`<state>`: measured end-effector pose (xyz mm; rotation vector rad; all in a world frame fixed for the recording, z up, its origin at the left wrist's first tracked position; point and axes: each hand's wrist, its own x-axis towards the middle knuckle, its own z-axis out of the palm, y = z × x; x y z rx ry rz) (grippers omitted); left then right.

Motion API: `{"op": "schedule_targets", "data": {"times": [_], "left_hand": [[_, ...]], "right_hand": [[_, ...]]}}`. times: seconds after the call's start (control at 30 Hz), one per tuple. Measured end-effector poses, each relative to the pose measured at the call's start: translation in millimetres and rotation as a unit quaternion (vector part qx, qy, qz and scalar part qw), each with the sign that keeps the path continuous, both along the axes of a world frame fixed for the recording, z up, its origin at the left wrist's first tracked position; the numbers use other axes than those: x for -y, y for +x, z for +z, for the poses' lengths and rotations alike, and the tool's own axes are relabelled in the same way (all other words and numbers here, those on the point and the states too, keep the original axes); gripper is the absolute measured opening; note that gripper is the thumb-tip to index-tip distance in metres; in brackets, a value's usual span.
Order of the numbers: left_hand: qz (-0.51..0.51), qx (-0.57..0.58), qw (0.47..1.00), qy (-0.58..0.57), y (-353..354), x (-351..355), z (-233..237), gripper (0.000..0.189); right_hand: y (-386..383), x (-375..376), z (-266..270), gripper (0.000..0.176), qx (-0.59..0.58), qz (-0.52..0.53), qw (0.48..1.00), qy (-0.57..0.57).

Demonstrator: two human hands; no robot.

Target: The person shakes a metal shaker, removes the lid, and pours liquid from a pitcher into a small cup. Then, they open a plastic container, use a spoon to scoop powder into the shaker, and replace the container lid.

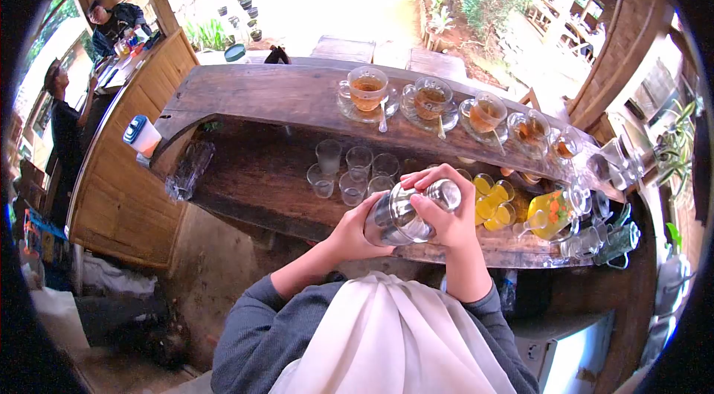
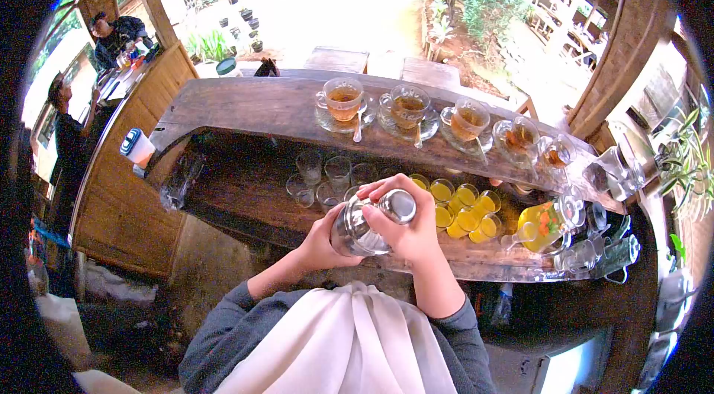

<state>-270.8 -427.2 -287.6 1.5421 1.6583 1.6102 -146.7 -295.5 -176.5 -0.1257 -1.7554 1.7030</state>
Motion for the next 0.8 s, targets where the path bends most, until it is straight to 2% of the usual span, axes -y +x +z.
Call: {"op": "schedule_targets", "data": {"times": [0.03,0.13,0.23,0.3,0.37,0.43,0.5,0.57,0.67,0.8], "left_hand": [[0.003,-0.003,1.000,-0.001,2.4,-0.7,0.4,0.099],[-0.004,0.028,0.999,-0.022,2.9,-1.8,-2.6,0.097],[-0.003,0.042,0.999,-0.019,9.2,-3.0,-6.6,0.097],[-0.001,0.060,0.998,-0.026,17.3,-3.6,-10.4,0.097],[-0.015,0.056,0.998,-0.023,22.6,-8.2,-15.1,0.097],[-0.015,0.098,0.995,-0.009,29.0,-14.0,-21.7,0.098],[-0.006,0.060,0.998,-0.008,29.3,-16.2,-26.8,0.099],[-0.003,0.024,1.000,0.003,27.7,-18.3,-30.2,0.098],[-0.081,0.112,0.990,-0.017,36.8,-22.3,-21.6,0.098],[-0.105,0.055,0.992,-0.046,37.6,-23.8,-13.1,0.097]], "right_hand": [[1.7,-1.1,-3.4,0.016,0.002,0.002,1.000,-0.001],[2.3,-4.6,-16.9,0.017,-0.089,-0.008,0.995,0.038],[5.5,-7.5,-18.4,0.017,-0.091,0.002,0.995,0.050],[9.3,-10.6,-12.0,0.016,-0.061,0.012,0.997,0.035],[14.5,-15.9,-5.1,0.016,0.027,0.058,0.998,0.008],[18.7,-17.1,-4.7,0.015,0.036,0.056,0.998,-0.003],[23.5,-20.3,-7.7,0.018,-0.008,0.073,0.994,0.079],[24.4,-22.9,-8.9,0.019,-0.040,0.072,0.993,0.088],[30.0,-28.4,-5.8,0.017,-0.074,0.125,0.983,0.114],[42.8,-31.1,2.2,0.019,-0.082,0.144,0.977,0.136]]}}
